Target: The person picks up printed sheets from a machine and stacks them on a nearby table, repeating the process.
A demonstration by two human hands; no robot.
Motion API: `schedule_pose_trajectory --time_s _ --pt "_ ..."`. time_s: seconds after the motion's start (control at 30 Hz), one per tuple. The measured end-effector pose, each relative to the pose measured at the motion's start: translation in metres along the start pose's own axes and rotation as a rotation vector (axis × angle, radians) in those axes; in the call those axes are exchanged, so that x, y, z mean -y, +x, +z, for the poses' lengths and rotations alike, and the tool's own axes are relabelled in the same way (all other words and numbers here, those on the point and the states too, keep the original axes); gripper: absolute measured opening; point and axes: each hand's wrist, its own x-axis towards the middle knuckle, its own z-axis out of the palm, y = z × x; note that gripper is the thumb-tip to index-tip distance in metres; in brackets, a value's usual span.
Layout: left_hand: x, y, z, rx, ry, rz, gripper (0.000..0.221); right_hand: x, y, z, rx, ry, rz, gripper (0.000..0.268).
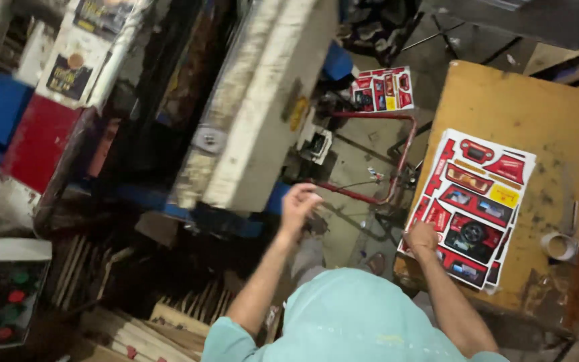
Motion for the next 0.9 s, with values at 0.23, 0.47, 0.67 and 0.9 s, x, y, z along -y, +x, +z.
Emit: schedule_pose_trajectory --time_s 0.23,0.47,0.67,0.9 --pt "0.253 -0.021 0.119 0.454 0.408 -0.369 0.044 -0.027 0.008 -0.004 0.081 -0.018 -0.298 0.032" --pt "0.288 -0.062 0.224 0.484 0.426 -0.380 0.047 -0.132 -0.010 -0.004 0.095 0.881 -0.314 0.045" --pt "0.249 -0.036 0.267 0.232 0.562 -0.086 0.042 -0.254 -0.042 0.031 -0.062 0.947 -0.041 0.052" --pt "0.114 -0.026 0.285 0.507 0.133 -0.085 0.048 -0.194 -0.059 -0.036 0.472 2.128 -0.010 0.052"
